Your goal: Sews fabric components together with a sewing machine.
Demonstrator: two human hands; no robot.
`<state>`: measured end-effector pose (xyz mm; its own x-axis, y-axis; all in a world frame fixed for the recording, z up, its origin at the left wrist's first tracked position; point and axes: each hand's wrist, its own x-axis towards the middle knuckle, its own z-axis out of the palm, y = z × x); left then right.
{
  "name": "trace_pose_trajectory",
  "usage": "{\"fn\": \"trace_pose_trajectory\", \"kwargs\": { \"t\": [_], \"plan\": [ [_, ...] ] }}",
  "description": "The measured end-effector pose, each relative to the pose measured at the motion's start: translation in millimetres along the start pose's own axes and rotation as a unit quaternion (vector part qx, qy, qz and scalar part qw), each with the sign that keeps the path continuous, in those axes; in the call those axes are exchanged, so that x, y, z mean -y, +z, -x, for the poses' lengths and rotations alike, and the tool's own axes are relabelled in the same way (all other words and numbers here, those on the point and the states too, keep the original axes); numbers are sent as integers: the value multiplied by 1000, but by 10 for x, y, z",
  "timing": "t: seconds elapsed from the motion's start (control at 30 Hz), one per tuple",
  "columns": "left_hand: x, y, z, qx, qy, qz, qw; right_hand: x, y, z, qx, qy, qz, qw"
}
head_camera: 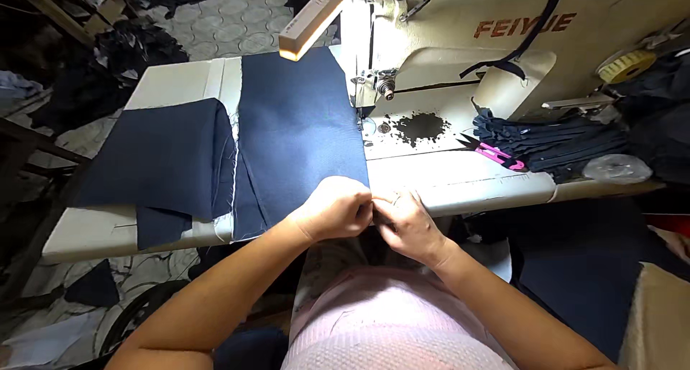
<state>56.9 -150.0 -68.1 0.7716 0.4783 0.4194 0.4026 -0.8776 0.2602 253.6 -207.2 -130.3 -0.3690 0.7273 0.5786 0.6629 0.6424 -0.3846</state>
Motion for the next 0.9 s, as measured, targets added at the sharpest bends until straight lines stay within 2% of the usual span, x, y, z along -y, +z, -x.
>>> {"fn": "trace_pose_trajectory", "kwargs": {
  "t": [0.13,0.23,0.3,0.4,0.5,0.9],
  "plan": [
    [286,10,-194,-15,-65,12,998,-49,14,-4,-10,-25,-12,1000],
    [497,114,-168,79,-166,10,983,-54,39,-14,-28,-30,-23,999],
    [572,164,-73,122,-203,-35,971,-61,32,-28,-28,-35,-19,999],
    [536,128,-5,131,-202,-46,970,-77,-8,-67,-25,-47,-8,999],
    [478,147,8,106,-179,-34,977,-95,-86,-70,-13,-63,9,998],
    [440,147,-75,141,-196,-22,970,-148,-185,-84,2,-80,34,996]
  ]
}}
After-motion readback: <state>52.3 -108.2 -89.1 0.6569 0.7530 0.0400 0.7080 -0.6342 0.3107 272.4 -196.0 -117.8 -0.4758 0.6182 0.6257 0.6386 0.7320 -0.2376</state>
